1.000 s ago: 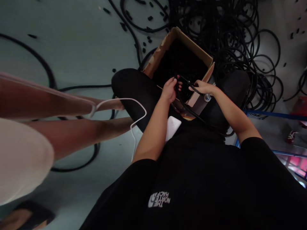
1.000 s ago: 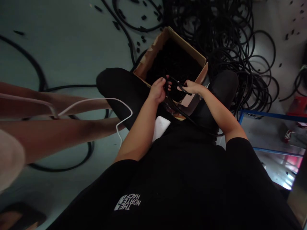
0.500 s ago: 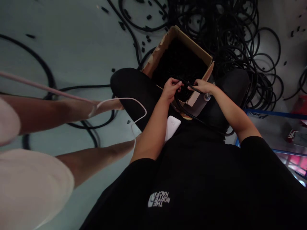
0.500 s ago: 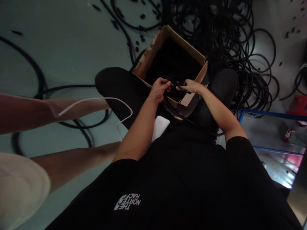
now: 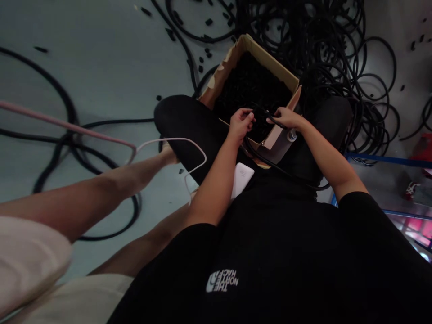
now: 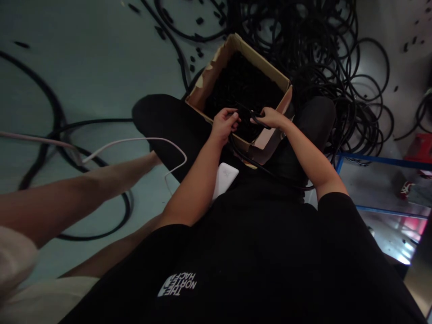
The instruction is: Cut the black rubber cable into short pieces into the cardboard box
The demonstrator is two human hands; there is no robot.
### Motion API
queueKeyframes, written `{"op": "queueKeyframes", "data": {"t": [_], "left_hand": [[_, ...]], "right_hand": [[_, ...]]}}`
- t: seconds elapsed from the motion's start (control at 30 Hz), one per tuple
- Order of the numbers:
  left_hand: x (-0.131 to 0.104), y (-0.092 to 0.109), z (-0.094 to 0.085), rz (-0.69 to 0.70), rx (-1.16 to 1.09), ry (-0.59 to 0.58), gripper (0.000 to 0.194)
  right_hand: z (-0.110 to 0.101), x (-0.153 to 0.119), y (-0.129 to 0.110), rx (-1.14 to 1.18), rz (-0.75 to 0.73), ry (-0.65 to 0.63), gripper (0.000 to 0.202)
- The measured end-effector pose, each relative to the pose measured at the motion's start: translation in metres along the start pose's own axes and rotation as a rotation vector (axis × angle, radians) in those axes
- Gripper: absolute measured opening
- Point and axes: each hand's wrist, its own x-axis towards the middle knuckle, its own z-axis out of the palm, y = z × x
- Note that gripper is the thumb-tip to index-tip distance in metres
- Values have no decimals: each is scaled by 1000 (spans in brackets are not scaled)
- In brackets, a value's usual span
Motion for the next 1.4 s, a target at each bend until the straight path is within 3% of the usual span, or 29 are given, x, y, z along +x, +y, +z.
{"op": "queueKeyframes", "data": {"t": [0.13, 0.4, 0.63, 0.77, 0.87, 1.1, 1.4], "left_hand": [[-2, 2, -1, 0, 18, -39, 34], [0, 1, -2, -66, -20, 14, 27], [-1, 0, -2, -49, -8, -86, 29], [0, 2, -4, -98, -43, -46, 20], [3, 1, -5, -129, -70, -38, 27], [-3, 1, -5, -149, -65, -193, 33], [1, 2, -9, -150, -147, -82, 35]], "right_hand": [[-1, 0, -1, -31, -14, 7, 51], [-3, -6, -4, -81, -33, 27, 51], [-4, -6, -10, -51, -4, 25, 45], [-10, -12, -12, -4, -10, 7, 54], [-11, -13, -9, 21, -6, -14, 57], [-8, 0, -1, -15, -38, -9, 50], [-14, -15, -8, 155, 49, -87, 58]]}}
